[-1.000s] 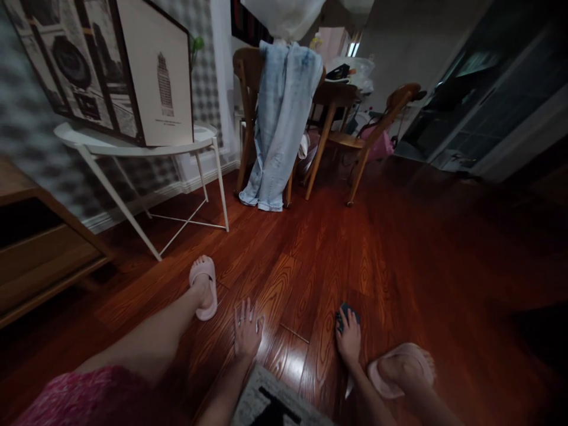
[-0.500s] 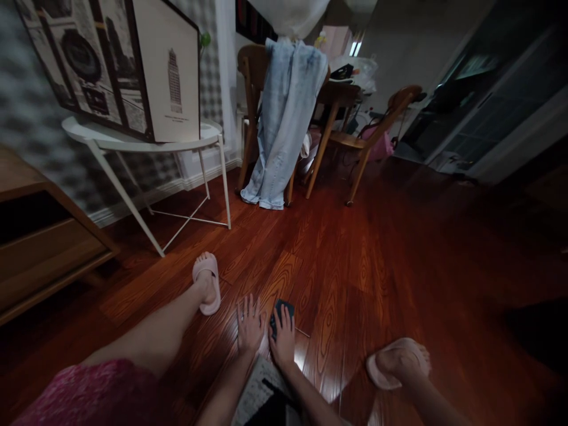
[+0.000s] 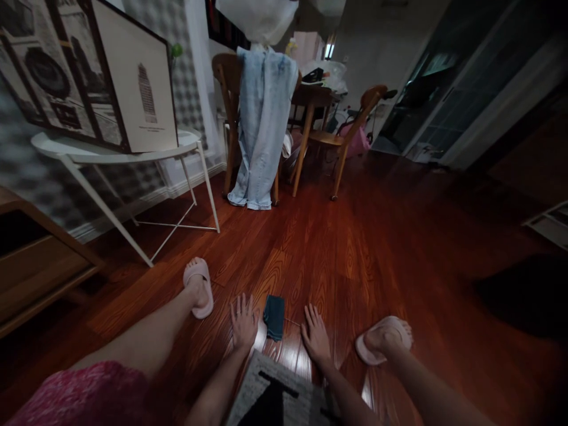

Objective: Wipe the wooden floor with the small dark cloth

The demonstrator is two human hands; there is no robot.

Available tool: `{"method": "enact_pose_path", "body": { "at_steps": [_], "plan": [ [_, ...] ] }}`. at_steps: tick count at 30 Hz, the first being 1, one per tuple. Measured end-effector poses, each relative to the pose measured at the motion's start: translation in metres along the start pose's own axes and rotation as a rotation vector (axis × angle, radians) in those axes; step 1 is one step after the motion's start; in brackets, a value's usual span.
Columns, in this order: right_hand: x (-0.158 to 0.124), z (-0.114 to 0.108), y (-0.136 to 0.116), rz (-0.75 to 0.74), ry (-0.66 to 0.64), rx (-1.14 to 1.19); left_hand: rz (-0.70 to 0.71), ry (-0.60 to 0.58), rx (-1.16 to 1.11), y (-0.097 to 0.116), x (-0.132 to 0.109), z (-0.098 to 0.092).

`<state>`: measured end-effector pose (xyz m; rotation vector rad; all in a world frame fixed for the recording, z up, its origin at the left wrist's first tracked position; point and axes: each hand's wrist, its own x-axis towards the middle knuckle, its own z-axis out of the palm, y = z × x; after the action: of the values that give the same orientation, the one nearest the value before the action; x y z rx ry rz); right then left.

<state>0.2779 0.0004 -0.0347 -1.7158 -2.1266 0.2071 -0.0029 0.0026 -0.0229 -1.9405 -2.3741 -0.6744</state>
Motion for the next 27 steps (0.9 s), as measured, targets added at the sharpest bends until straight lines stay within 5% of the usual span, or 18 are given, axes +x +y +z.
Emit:
{"method": "enact_pose_path", "body": {
  "at_steps": [4,8,14,21,27],
  "plan": [
    [0.004,-0.001,-0.006,0.013,0.019,0.017,-0.088,-0.009,-0.133,0.001,0.007,0.003],
    [0.005,0.002,-0.004,0.023,0.027,-0.006,-0.076,-0.034,-0.148,0.027,0.004,0.008],
    [0.007,0.012,0.000,0.018,0.064,-0.018,0.607,-0.312,-0.209,0.065,-0.021,-0.002],
    [0.007,0.008,-0.001,0.018,0.040,-0.028,0.681,-0.444,-0.069,0.023,0.016,-0.010],
    [0.007,0.011,0.001,0.013,0.048,-0.044,0.370,-0.278,-0.005,-0.031,0.059,-0.012]
  ]
}}
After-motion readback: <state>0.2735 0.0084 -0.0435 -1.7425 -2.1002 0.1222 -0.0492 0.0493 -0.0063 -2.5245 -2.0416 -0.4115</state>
